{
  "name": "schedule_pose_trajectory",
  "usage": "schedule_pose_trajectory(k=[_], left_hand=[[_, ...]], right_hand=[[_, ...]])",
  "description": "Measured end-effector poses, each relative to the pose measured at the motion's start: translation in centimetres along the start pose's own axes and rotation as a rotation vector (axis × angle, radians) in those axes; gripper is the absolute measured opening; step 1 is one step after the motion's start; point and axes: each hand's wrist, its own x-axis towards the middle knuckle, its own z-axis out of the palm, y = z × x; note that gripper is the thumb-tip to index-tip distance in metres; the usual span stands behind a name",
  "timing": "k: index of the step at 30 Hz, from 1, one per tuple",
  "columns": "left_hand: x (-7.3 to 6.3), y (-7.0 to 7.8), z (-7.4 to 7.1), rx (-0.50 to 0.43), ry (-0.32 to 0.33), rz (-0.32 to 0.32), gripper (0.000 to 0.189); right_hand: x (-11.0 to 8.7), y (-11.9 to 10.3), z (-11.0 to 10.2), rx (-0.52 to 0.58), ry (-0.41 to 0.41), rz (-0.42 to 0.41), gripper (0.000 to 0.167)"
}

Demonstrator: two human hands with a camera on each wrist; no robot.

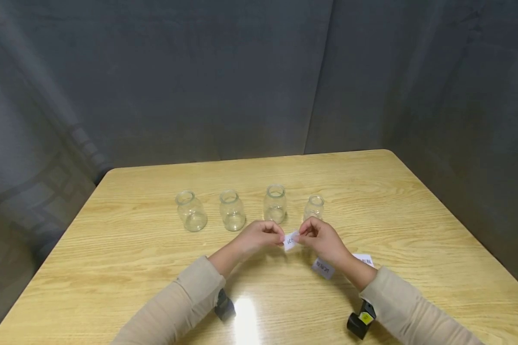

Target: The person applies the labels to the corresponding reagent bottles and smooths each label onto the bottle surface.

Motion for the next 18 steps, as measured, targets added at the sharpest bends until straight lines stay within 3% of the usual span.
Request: schedule_pose_trajectory(k=[6,12,18], left_hand=[[0.25,-0.37,0.18,0.019,-0.032,-0.004,0.013],[0.04,0.31,0.52,0.032,-0.037,-0.028,0.011],[0.2,0.07,0.31,0.09,-0.025,-0.047,0.009]], right_hand=[[-0.04,0.25,0.54,0.009,-0.121,-0.037,0.024],[-0.19,0.03,0.69,0.017,-0.137,-0.039,0.025],[-0.15,0.14,0.64,0.011,-0.164,-0.034,0.019]])
